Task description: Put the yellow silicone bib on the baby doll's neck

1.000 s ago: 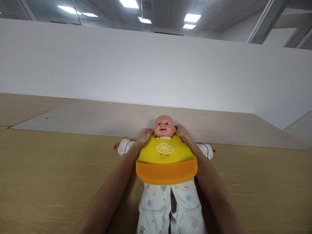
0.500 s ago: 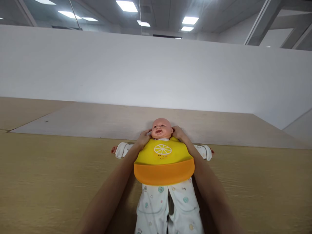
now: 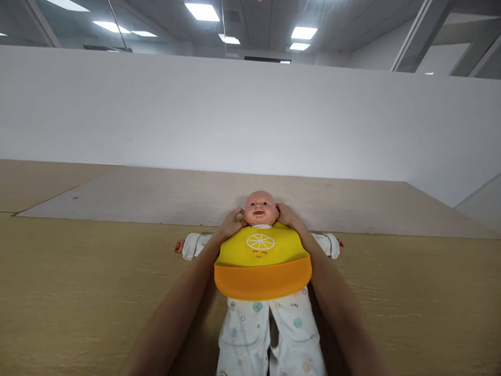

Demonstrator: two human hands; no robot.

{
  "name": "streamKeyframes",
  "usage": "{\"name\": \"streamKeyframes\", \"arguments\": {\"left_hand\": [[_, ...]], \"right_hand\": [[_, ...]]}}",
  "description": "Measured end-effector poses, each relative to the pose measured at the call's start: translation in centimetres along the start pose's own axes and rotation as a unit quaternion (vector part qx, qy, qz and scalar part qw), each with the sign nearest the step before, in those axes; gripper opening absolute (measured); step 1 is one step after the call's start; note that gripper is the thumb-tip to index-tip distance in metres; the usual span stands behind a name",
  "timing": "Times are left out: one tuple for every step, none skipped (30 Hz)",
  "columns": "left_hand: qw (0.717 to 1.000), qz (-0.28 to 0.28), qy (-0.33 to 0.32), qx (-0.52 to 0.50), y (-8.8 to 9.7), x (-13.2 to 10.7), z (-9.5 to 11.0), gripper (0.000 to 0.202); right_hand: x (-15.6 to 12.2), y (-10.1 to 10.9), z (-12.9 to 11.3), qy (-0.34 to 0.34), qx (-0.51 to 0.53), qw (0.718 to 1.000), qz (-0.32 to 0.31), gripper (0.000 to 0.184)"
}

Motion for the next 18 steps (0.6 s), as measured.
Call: {"name": "streamKeyframes", "arguments": {"left_hand": [[1.000, -0.002, 0.007, -0.014, -0.1, -0.1, -0.1, 0.019], [0.999, -0.004, 0.014, -0.029, -0.2, -0.1, -0.2, 0.019], [0.999, -0.003, 0.019, -0.041, -0.2, -0.2, -0.3, 0.019], [0.999, 0.001, 0.020, -0.050, -0.2, -0.2, -0.3, 0.018], [0.998, 0.009, 0.018, -0.054, -0.1, -0.2, -0.2, 0.017], [0.998, 0.018, 0.014, -0.057, 0.1, -0.2, -0.2, 0.016], [0.998, 0.027, 0.011, -0.060, 0.2, -0.1, -0.2, 0.014], [0.997, 0.035, 0.007, -0.062, 0.4, 0.0, -0.2, 0.014], [0.997, 0.041, 0.004, -0.062, 0.5, 0.0, -0.2, 0.014], [0.997, 0.046, 0.002, -0.061, 0.5, 0.1, -0.2, 0.015], [0.997, 0.047, -0.001, -0.058, 0.6, 0.2, -0.2, 0.016], [0.997, 0.048, -0.004, -0.054, 0.6, 0.2, -0.3, 0.017], [0.998, 0.049, -0.007, -0.049, 0.5, 0.3, -0.3, 0.016], [0.998, 0.050, -0.009, -0.044, 0.6, 0.3, -0.4, 0.016], [0.998, 0.051, -0.008, -0.039, 0.5, 0.4, -0.6, 0.016], [0.998, 0.053, -0.005, -0.034, 0.5, 0.4, -0.8, 0.016], [0.998, 0.056, -0.002, -0.029, 0.6, 0.5, -1.0, 0.016], [0.998, 0.059, 0.003, -0.024, 0.6, 0.6, -1.2, 0.016]], "right_hand": [[0.1, -0.2, 0.0, 0.002, 0.001, 1.000, -0.006, 0.039], [0.2, -0.3, 0.0, 0.003, 0.002, 1.000, -0.010, 0.041], [0.3, -0.3, 0.1, 0.003, 0.004, 1.000, -0.012, 0.042], [0.3, -0.3, 0.1, 0.004, 0.005, 1.000, -0.012, 0.042], [0.4, -0.3, 0.1, 0.004, 0.007, 1.000, -0.011, 0.041], [0.5, -0.4, 0.1, 0.003, 0.008, 1.000, -0.010, 0.039], [0.6, -0.4, 0.1, 0.001, 0.008, 1.000, -0.007, 0.038], [0.7, -0.4, 0.2, -0.002, 0.007, 1.000, -0.003, 0.036], [0.8, -0.4, 0.2, -0.005, 0.006, 1.000, 0.002, 0.034], [0.9, -0.4, 0.2, -0.009, 0.006, 1.000, 0.009, 0.033], [1.0, -0.4, 0.3, -0.015, 0.005, 1.000, 0.017, 0.032], [1.1, -0.5, 0.4, -0.020, 0.004, 1.000, 0.024, 0.032], [1.2, -0.5, 0.5, -0.025, 0.002, 0.999, 0.031, 0.031], [1.2, -0.5, 0.7, -0.030, -0.001, 0.999, 0.036, 0.029], [1.2, -0.5, 0.9, -0.034, -0.006, 0.999, 0.039, 0.028], [1.2, -0.6, 1.0, -0.036, -0.012, 0.998, 0.040, 0.027], [1.2, -0.5, 1.2, -0.038, -0.018, 0.998, 0.040, 0.026], [1.2, -0.5, 1.4, -0.039, -0.023, 0.998, 0.039, 0.025]]}}
Point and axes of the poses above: each hand's wrist, its own x-axis towards the middle knuckle, its own y-axis out of the back of the hand, z = x × y, the point moved 9 cm from there along x, towards the middle knuckle, and after that the axes turned 4 degrees about -x, right-handed, at the moved point
